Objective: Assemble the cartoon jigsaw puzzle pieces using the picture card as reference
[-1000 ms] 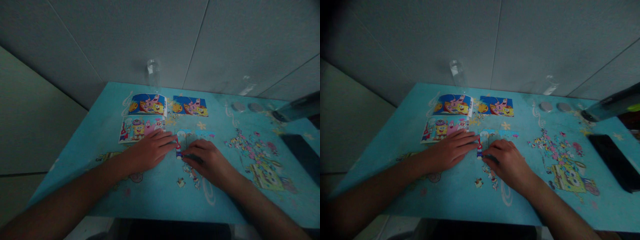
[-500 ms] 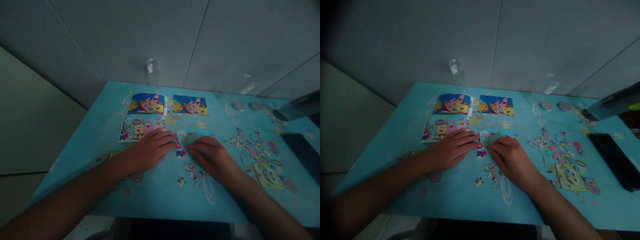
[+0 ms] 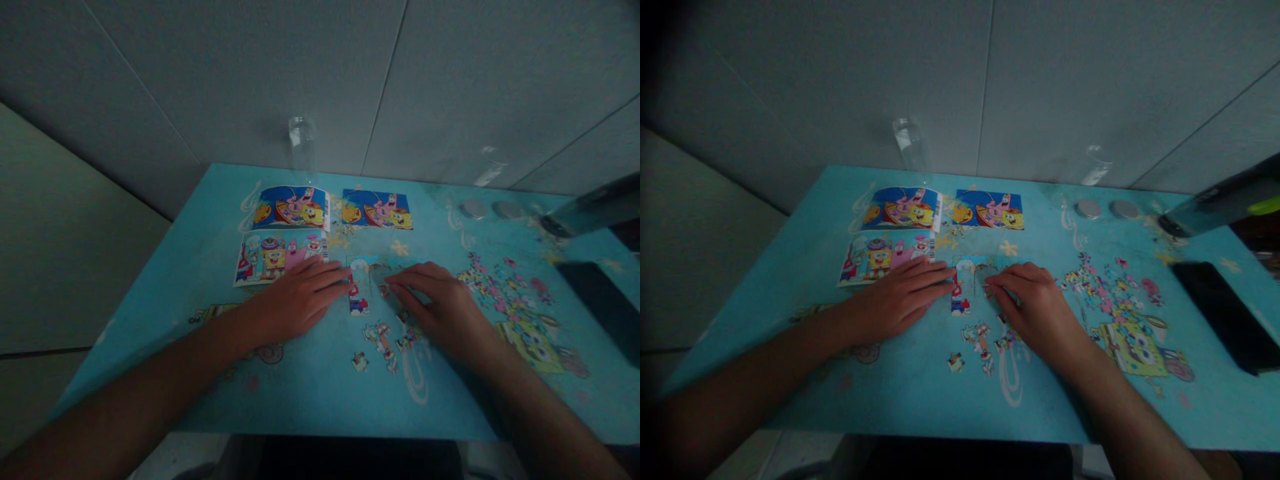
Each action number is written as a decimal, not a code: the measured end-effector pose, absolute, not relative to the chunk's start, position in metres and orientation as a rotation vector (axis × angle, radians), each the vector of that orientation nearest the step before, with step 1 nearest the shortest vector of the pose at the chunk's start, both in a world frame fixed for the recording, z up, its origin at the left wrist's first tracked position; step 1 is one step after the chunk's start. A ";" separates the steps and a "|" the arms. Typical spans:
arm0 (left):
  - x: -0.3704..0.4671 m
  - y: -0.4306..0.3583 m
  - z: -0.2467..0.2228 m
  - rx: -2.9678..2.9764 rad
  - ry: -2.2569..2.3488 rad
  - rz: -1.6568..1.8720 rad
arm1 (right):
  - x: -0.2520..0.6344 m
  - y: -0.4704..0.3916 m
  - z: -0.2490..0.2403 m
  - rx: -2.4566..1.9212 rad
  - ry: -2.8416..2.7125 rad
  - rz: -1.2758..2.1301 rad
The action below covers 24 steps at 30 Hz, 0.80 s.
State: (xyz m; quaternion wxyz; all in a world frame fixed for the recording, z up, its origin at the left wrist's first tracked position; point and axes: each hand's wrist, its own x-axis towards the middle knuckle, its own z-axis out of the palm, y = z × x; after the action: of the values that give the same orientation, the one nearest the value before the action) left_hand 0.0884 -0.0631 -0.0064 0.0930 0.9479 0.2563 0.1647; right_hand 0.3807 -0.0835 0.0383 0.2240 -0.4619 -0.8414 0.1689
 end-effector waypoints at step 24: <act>0.092 -0.067 0.003 2.931 0.640 0.617 | 0.364 -0.107 0.033 -1.297 -2.605 0.660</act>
State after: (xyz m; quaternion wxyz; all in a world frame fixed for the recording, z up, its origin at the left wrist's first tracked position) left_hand 0.0919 -0.0670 0.0031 0.0394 0.9562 0.2089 0.2013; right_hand 0.3640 -0.1072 0.0328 0.0786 -0.4333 -0.8703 0.2205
